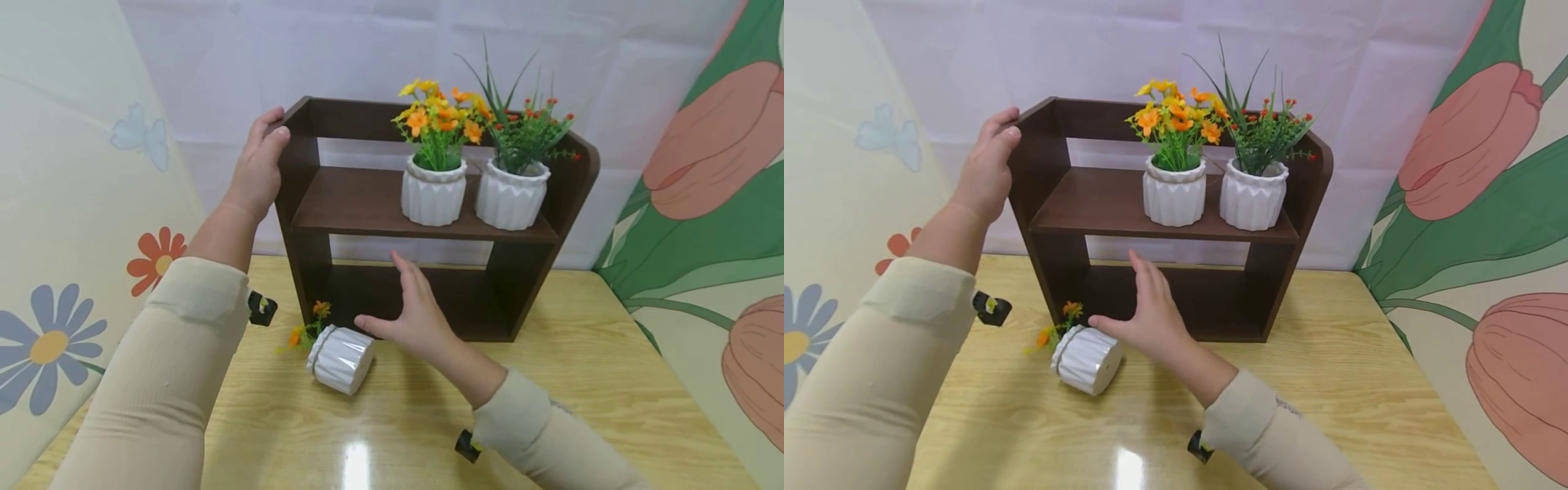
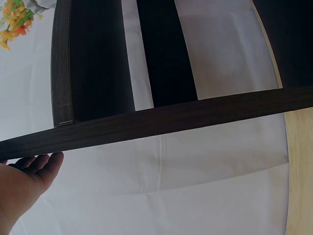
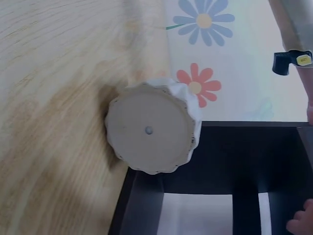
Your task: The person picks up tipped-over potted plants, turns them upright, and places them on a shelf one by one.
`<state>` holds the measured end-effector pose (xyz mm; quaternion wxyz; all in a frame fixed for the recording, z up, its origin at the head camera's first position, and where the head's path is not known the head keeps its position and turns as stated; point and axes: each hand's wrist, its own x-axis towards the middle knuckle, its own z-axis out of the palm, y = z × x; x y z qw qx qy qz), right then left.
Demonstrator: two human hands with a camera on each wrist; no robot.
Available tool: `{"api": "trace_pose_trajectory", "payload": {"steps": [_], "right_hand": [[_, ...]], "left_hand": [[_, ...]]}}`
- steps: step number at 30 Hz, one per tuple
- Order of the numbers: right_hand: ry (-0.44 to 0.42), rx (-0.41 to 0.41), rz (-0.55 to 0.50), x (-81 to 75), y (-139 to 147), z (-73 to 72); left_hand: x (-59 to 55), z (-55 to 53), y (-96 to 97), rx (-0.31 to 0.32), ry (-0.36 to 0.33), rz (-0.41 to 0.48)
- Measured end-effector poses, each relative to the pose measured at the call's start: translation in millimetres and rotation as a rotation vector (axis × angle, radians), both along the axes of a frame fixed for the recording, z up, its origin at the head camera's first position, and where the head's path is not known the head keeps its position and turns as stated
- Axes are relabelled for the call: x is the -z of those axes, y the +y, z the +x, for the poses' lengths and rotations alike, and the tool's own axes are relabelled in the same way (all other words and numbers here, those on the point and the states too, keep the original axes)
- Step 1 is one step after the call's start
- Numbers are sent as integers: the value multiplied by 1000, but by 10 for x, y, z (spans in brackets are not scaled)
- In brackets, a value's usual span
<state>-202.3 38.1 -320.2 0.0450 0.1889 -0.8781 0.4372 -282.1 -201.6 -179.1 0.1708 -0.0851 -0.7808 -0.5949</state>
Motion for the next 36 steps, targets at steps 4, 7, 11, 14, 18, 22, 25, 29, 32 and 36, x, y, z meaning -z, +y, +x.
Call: {"api": "trace_pose_trajectory", "payload": {"steps": [4, 7, 11, 14, 18, 22, 25, 29, 32, 36], "right_hand": [[-25, -38, 52, 74, -37, -28], [-28, -65, 81, 130, -64, -38], [-28, -95, 113, 191, -99, -46], [-32, -124, 150, 227, -125, -50], [-37, -162, 205, 269, -167, -59], [-47, -190, 257, 307, -217, -71], [-41, -217, 294, 347, -256, -87], [-37, -250, 349, 398, -298, -108], [-32, -267, 392, 425, -325, -125], [-24, -288, 430, 456, -364, -150]], "left_hand": [[-2, -1, 1, -2, -3, -2], [-2, -4, -2, 0, -6, -1], [-3, -2, -3, 2, -3, -1], [-3, 0, -2, 3, -3, -3], [-3, 0, -1, 0, 1, -11], [-2, -1, -3, 1, 7, -10], [-2, -4, -4, 1, 12, -7], [-3, -3, 0, -1, 14, -4], [-3, -3, 1, 0, 14, -6], [-5, -5, 0, 1, 18, -7]]}}
